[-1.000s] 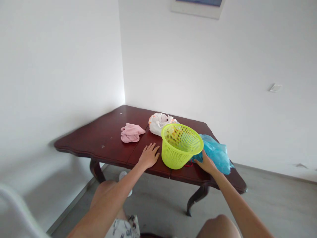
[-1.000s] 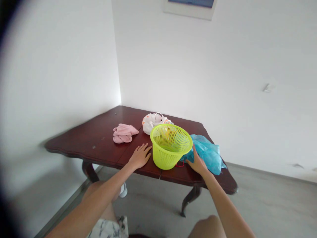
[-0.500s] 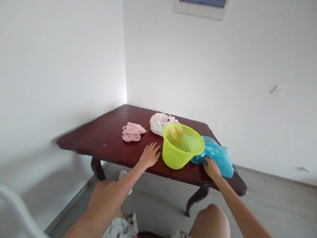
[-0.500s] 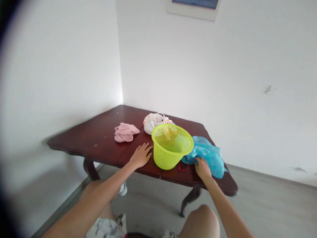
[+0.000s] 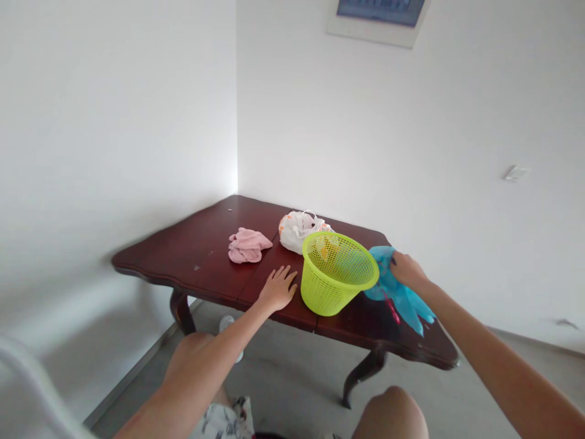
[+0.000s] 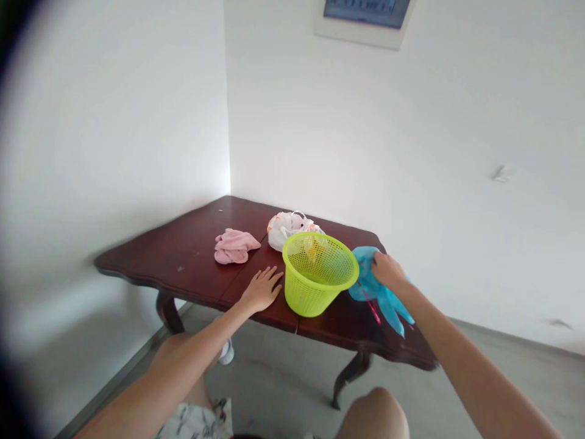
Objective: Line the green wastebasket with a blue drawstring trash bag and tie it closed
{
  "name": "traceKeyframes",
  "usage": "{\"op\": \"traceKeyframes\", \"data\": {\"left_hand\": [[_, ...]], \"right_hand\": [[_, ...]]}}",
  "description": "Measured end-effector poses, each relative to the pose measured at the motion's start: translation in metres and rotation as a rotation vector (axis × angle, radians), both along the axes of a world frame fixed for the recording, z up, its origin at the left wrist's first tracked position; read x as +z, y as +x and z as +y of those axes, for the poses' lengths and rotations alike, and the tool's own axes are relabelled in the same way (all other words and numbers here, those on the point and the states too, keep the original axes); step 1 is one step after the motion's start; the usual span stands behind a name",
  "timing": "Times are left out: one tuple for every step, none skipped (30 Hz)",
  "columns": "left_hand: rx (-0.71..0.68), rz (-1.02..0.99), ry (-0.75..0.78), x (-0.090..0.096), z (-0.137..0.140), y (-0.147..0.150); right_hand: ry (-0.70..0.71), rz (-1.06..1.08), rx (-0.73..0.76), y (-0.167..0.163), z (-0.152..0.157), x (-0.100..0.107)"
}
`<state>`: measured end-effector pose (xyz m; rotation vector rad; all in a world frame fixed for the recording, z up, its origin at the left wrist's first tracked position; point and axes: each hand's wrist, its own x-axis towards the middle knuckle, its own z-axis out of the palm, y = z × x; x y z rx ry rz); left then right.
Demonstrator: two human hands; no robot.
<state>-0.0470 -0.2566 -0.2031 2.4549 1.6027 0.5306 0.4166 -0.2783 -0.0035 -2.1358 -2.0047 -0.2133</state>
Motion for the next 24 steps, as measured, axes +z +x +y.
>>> {"op": "traceKeyframes", "data": {"left_hand": [[-0.001, -0.006, 0.001, -0.001, -0.001, 0.000], [-0.003, -0.014, 0.003, -0.001, -0.001, 0.000], [-0.004, -0.023, 0.006, -0.002, -0.001, 0.000], [-0.006, -0.034, 0.008, -0.002, -0.001, 0.001], [-0.008, -0.046, 0.010, -0.001, -0.001, 0.002], [-0.011, -0.061, 0.013, 0.000, 0.000, 0.002], [-0.013, -0.080, 0.017, 0.002, 0.000, 0.003], [-0.014, -0.103, 0.024, 0.005, 0.000, 0.003], [-0.015, -0.131, 0.034, 0.009, -0.002, 0.002], [-0.017, -0.167, 0.049, 0.012, -0.004, -0.001], [-0.019, -0.206, 0.066, 0.015, -0.010, -0.004], [-0.016, -0.242, 0.085, 0.016, -0.018, -0.007], [-0.011, -0.293, 0.111, 0.015, -0.029, -0.011], [-0.016, -0.349, 0.137, 0.012, -0.043, -0.014], [-0.015, -0.405, 0.161, 0.006, -0.059, -0.014], [-0.058, -0.538, 0.201, -0.002, -0.077, -0.010], [-0.170, -0.634, 0.190, -0.011, -0.096, -0.003], [-0.313, -0.675, 0.100, -0.021, -0.114, 0.010], [-0.417, -0.687, -0.060, -0.031, -0.130, 0.027], [-0.473, -0.710, -0.282, -0.039, -0.143, 0.048], [-0.451, -0.793, -0.539, -0.046, -0.152, 0.072], [-0.398, -0.904, -0.807, -0.052, -0.158, 0.096], [-0.404, -0.926, -0.932, -0.056, -0.160, 0.121], [-0.410, -0.986, -1.088, -0.058, -0.160, 0.143]], "right_hand": [[0.020, -0.008, 0.003, -0.002, -0.003, 0.008], [0.038, -0.016, 0.009, -0.003, -0.006, 0.016], [0.069, -0.009, 0.023, -0.004, -0.010, 0.024], [0.110, 0.014, 0.044, -0.004, -0.013, 0.031], [0.155, 0.048, 0.066, -0.005, -0.017, 0.036], [0.197, 0.086, 0.090, -0.006, -0.021, 0.039], [0.229, 0.128, 0.124, -0.008, -0.027, 0.040], [0.241, 0.171, 0.172, -0.010, -0.033, 0.037], [0.226, 0.207, 0.228, -0.013, -0.041, 0.031], [0.188, 0.234, 0.281, -0.017, -0.051, 0.022], [0.145, 0.270, 0.330, -0.020, -0.062, 0.010], [0.099, 0.308, 0.367, -0.024, -0.075, -0.004], [0.062, 0.343, 0.379, -0.027, -0.088, -0.020], [0.035, 0.379, 0.376, -0.030, -0.101, -0.038], [0.028, 0.412, 0.374, -0.033, -0.113, -0.055], [0.025, 0.442, 0.372, -0.037, -0.124, -0.073], [0.021, 0.472, 0.370, -0.042, -0.133, -0.090], [0.017, 0.506, 0.367, -0.049, -0.141, -0.106], [0.016, 0.544, 0.363, -0.057, -0.148, -0.120], [0.008, 0.578, 0.362, -0.066, -0.154, -0.133], [-0.016, 0.599, 0.368, -0.076, -0.161, -0.143], [-0.048, 0.600, 0.379, -0.087, -0.170, -0.152], [-0.075, 0.578, 0.384, -0.096, -0.180, -0.158], [-0.081, 0.540, 0.375, -0.103, -0.192, -0.163]]}}
